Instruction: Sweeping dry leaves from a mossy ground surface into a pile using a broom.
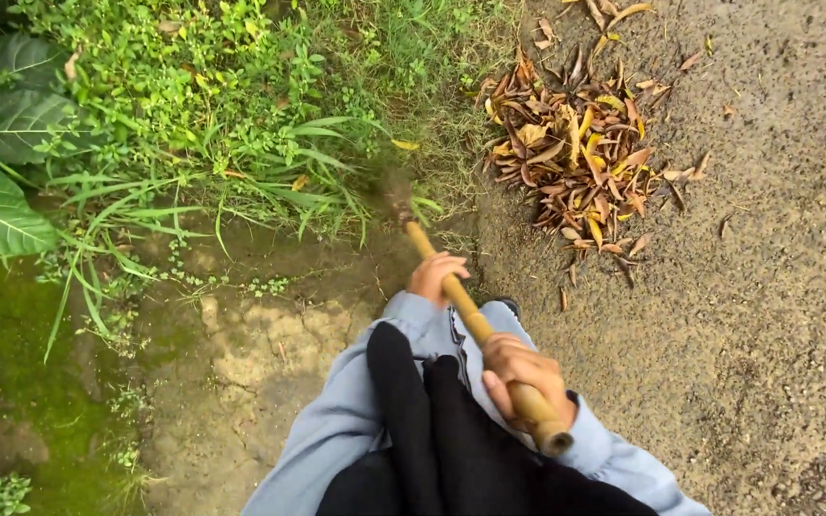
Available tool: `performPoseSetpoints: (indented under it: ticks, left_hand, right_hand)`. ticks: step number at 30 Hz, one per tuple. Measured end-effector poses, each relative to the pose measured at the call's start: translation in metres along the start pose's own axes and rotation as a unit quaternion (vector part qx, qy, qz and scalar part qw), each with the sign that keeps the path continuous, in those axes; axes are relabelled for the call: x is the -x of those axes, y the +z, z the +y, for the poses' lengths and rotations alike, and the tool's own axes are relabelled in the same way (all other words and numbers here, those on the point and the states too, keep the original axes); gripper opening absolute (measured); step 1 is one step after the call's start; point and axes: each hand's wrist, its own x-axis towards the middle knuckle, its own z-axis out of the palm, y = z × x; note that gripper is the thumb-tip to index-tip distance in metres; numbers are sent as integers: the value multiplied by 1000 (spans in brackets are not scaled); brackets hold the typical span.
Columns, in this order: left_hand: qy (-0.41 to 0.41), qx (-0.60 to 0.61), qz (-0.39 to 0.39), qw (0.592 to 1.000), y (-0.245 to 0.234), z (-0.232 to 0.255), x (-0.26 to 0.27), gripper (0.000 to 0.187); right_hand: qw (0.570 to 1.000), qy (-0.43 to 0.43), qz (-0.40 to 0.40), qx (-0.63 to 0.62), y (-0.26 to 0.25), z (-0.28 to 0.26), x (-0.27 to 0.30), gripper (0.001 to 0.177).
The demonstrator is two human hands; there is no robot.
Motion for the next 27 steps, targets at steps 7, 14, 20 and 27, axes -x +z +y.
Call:
performPoseSetpoints:
  ticks: [7,14,20,27]
  left_hand:
    - [216,92,33,972,-19,127,2,27]
    - [203,48,73,975,-61,129,1,25]
    - [68,-140,43,987,20,-52,-62,34]
    - [-377,579,27,722,85,124,-69,46]
  right_hand:
    - [994,-89,54,31,-15,-57,-11,24]
    - [970,-218,95,-51,4,-30,-6,34]
    - [997,-66,7,27,5,62,-5,31]
    - [980,20,37,196,-42,-8,16,32]
